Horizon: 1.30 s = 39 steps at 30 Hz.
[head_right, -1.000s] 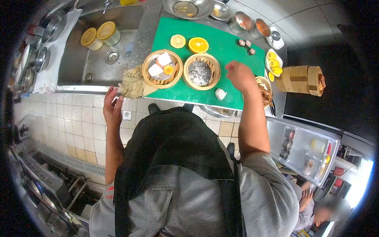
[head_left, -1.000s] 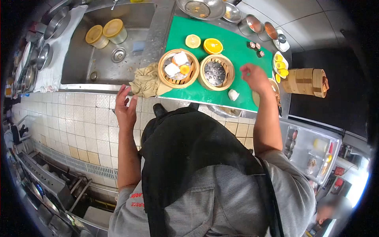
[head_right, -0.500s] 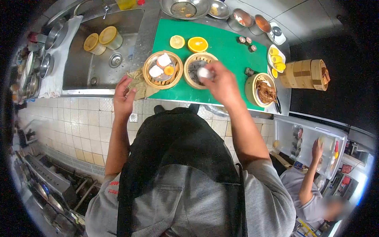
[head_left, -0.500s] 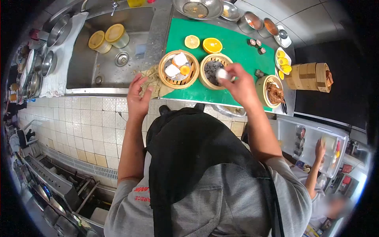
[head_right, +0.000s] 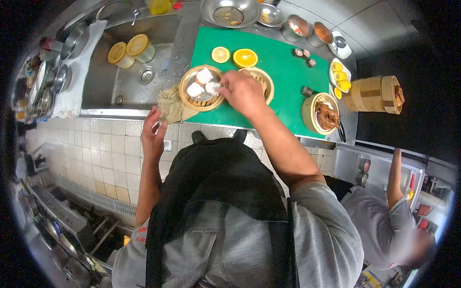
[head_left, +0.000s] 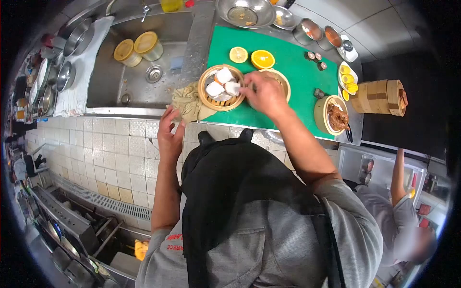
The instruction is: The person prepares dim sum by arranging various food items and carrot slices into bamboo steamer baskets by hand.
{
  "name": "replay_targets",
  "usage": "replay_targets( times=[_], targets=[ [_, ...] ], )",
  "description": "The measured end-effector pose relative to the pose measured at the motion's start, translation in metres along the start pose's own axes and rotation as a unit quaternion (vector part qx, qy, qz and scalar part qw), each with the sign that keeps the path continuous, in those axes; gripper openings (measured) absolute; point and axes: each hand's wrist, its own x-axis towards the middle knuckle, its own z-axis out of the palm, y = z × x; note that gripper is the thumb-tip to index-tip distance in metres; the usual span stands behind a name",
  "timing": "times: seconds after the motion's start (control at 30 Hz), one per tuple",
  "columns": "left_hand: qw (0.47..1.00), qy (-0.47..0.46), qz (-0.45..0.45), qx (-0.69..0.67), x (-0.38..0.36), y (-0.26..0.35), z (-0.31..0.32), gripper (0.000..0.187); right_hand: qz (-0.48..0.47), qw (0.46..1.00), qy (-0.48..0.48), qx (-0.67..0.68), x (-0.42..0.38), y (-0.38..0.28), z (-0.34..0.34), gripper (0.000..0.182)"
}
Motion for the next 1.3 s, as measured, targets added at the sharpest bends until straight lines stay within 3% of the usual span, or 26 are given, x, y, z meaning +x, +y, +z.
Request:
replay_targets(
  times=[0.1, 0.23, 0.33, 0.37, 0.4, 0.53, 0.73, 0.8, 0.97, 1.03, 1.07, 1.1, 1.13, 1.17, 1.2, 1.23, 1.3],
  targets=[
    [1.000, 0.005, -0.007, 0.028, -0.004, -0.011, -0.002, 0.038, 0.098, 0.993, 0.062, -0.020, -0.009, 0.037, -0.035, 0.018],
    [0.999, 0.024, -0.009, -0.027, -0.003, -0.015, 0.001, 0.038, 0.206, 0.966, 0.099, -0.125, -0.012, 0.156, -0.081, 0.026],
    [0.999, 0.029, -0.003, -0.013, 0.002, 0.004, 0.005, 0.038, 0.175, 0.954, 0.128, -0.208, -0.007, 0.233, -0.104, 0.031],
    [0.999, 0.035, 0.007, -0.021, 0.003, 0.009, 0.008, 0.038, 0.205, 0.952, 0.087, -0.208, -0.002, 0.246, -0.111, 0.034],
    [0.999, 0.042, 0.016, -0.028, 0.004, 0.014, 0.011, 0.038, 0.235, 0.949, 0.044, -0.206, 0.001, 0.257, -0.115, 0.036],
    [0.997, 0.054, 0.040, -0.033, 0.001, 0.037, 0.029, 0.037, 0.267, 0.939, 0.030, -0.213, 0.019, 0.269, -0.117, 0.040],
    [0.998, 0.066, -0.007, 0.010, -0.025, 0.038, 0.048, 0.038, 0.342, 0.915, -0.016, -0.215, 0.036, 0.267, -0.118, 0.048],
    [0.997, 0.077, -0.026, 0.011, -0.039, 0.027, 0.051, 0.038, 0.261, 0.938, 0.011, -0.227, 0.037, 0.275, -0.116, 0.049],
    [0.990, 0.088, -0.086, 0.066, -0.092, -0.019, 0.047, 0.039, 0.199, 0.963, 0.117, -0.141, 0.052, 0.248, -0.149, 0.042],
    [0.975, 0.087, -0.153, 0.139, -0.121, -0.069, 0.036, 0.042, 0.000, 0.970, 0.213, -0.118, 0.074, 0.239, -0.187, 0.032],
    [0.968, 0.092, -0.182, 0.147, -0.134, -0.070, 0.038, 0.041, -0.026, 0.959, 0.264, -0.099, 0.075, 0.217, -0.208, 0.029],
    [0.964, 0.111, -0.169, 0.173, -0.153, -0.107, 0.037, 0.037, -0.056, 0.944, 0.316, -0.078, 0.075, 0.189, -0.232, 0.025],
    [0.958, 0.072, -0.189, 0.203, -0.169, -0.150, 0.027, 0.036, -0.092, 0.926, 0.359, -0.070, 0.076, 0.164, -0.261, 0.025],
    [0.958, 0.064, -0.274, -0.046, -0.178, -0.168, 0.028, 0.035, -0.122, 0.910, 0.392, -0.059, 0.073, 0.140, -0.288, 0.024],
    [0.947, 0.038, -0.313, 0.056, -0.181, -0.148, 0.032, 0.035, -0.157, 0.890, 0.421, -0.079, 0.070, 0.124, -0.314, 0.025],
    [0.953, 0.060, -0.293, 0.053, -0.193, -0.174, 0.036, 0.032, -0.191, 0.868, 0.447, -0.097, 0.069, 0.110, -0.341, 0.026],
    [0.952, 0.007, -0.179, 0.250, -0.211, -0.178, 0.035, 0.046, -0.239, 0.827, 0.492, -0.129, 0.063, 0.080, -0.387, 0.025]
  ],
)
